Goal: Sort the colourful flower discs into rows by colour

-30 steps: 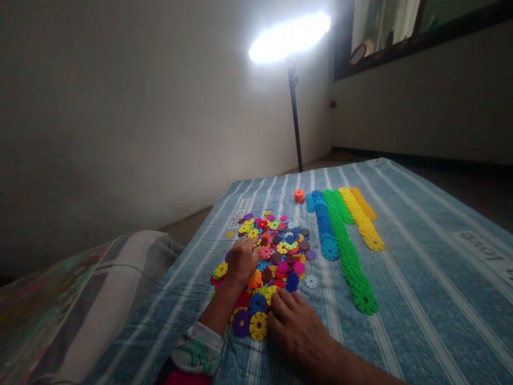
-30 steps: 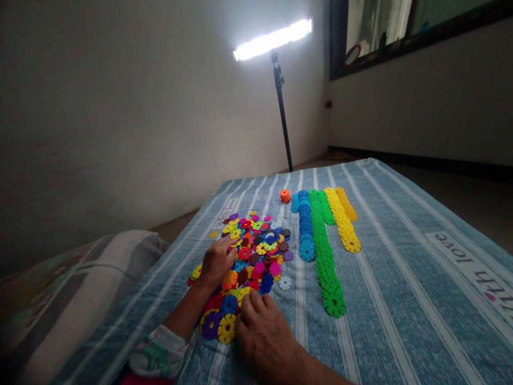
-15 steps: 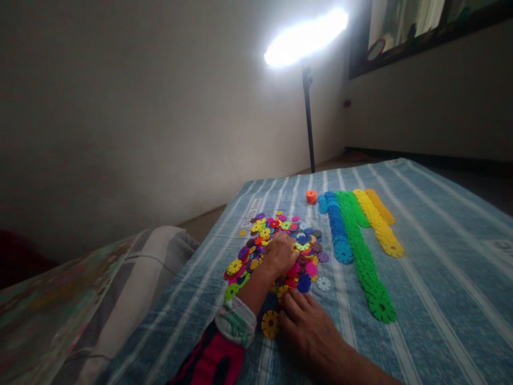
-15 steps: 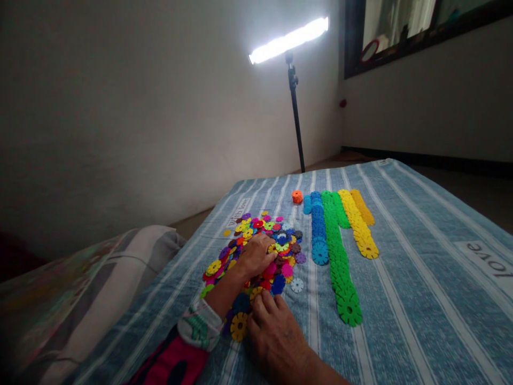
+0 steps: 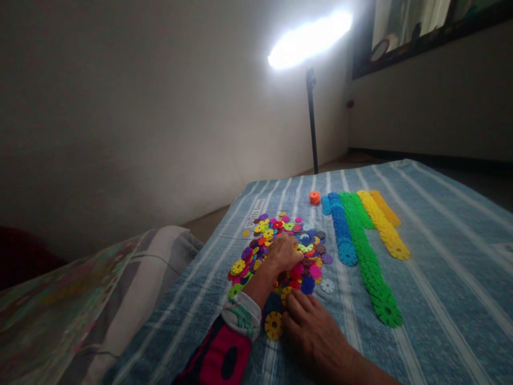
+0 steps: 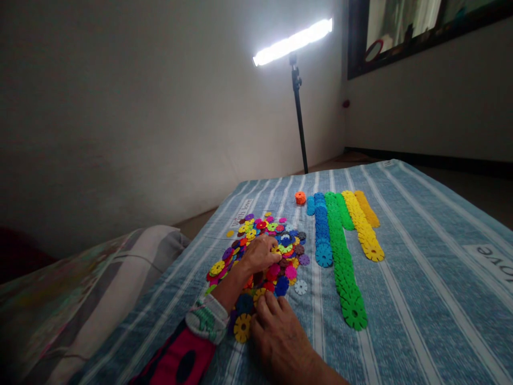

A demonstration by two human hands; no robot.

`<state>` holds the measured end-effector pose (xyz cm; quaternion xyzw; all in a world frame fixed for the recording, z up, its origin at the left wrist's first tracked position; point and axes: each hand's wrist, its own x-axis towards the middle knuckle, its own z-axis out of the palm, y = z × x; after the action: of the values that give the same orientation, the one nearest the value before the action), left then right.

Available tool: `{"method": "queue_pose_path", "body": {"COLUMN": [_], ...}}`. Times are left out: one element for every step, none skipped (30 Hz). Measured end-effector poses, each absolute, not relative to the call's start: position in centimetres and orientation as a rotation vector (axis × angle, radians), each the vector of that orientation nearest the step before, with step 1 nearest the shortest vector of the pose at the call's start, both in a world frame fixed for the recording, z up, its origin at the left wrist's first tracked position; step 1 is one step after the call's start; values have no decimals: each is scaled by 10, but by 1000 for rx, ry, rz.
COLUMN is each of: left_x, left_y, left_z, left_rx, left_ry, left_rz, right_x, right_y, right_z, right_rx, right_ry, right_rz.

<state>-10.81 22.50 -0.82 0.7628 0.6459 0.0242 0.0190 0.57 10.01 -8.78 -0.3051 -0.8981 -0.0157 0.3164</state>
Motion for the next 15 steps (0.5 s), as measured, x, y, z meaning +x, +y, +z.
{"method": "queue_pose_path", "body": {"left_x": [-108, -108, -109, -109, -109, -110, -112, -114, -118, -123, -130, -138, -147, -157, -167], "left_y": [226, 227, 228, 228, 228, 228, 227, 227, 228, 229, 232, 235, 240, 245, 251], "left_z": [-8, -8, -9, -9, -10, -11, -12, -12, -12, -10, -8, -6, -2, 1, 4], "left_rx": [2336, 2304, 2275, 2255, 2243, 2239, 2240, 2240, 2233, 2217, 2190, 2159, 2126, 2085, 2046], "left_ry": [2014, 2019, 2024, 2027, 2027, 2026, 2021, 2016, 2014, 2021, 2038, 2068, 2113, 2161, 2206], "left_rz": [76, 77, 78, 84, 96, 115, 142, 180, 230, 283, 334, 385, 418, 441, 450], "right_x": [6, 6, 6, 6, 5, 5, 5, 5, 6, 6, 6, 6, 6, 7, 7], "right_y": [100, 100, 100, 100, 100, 99, 99, 99, 99, 99, 99, 99, 99, 99, 99], "right_z": [-88, -88, -88, -88, -89, -89, -89, -89, -89, -89, -88, -88, -87, -87, -87], "right_rx": [-806, -811, -817, -822, -826, -828, -830, -827, -823, -820, -818, -816, -814, -812, -807], "right_ry": [-2372, -2377, -2383, -2388, -2393, -2396, -2395, -2394, -2395, -2395, -2397, -2398, -2399, -2397, -2393], "right_rz": [-36, -31, -25, -18, -14, -15, -20, -24, -22, -14, 0, 17, 32, 43, 51]}}
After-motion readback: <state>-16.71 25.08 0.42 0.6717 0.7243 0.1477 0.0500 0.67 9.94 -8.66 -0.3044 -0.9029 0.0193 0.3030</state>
